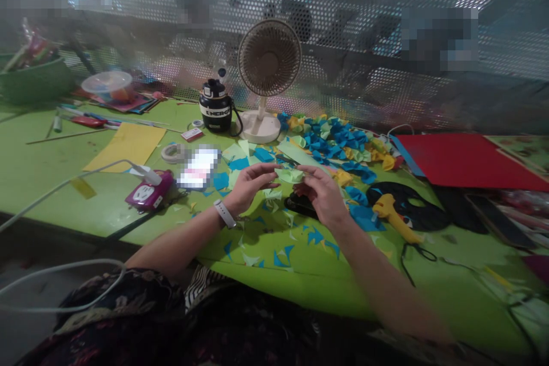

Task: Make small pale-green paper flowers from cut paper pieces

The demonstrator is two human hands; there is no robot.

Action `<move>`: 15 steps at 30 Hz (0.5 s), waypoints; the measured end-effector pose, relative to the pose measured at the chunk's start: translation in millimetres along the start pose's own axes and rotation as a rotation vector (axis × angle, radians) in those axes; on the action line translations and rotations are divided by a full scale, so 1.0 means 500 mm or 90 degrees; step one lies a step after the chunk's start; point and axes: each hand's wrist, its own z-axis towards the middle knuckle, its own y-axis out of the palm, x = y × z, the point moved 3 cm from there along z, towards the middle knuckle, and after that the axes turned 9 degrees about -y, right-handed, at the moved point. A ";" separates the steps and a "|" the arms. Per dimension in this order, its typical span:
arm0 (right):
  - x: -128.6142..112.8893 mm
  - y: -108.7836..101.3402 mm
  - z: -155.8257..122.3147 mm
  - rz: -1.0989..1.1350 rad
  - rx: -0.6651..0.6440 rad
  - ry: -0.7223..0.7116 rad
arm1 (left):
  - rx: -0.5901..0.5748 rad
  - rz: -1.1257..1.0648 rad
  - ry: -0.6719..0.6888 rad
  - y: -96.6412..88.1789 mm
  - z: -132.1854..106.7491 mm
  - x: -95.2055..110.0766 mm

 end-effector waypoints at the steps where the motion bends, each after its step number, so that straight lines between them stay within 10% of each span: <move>1: 0.000 0.000 -0.001 -0.022 -0.004 -0.018 | 0.002 0.012 0.005 -0.002 0.001 -0.001; 15: -0.006 -0.006 -0.008 -0.105 -0.029 -0.094 | -0.018 0.118 -0.004 -0.004 0.008 -0.009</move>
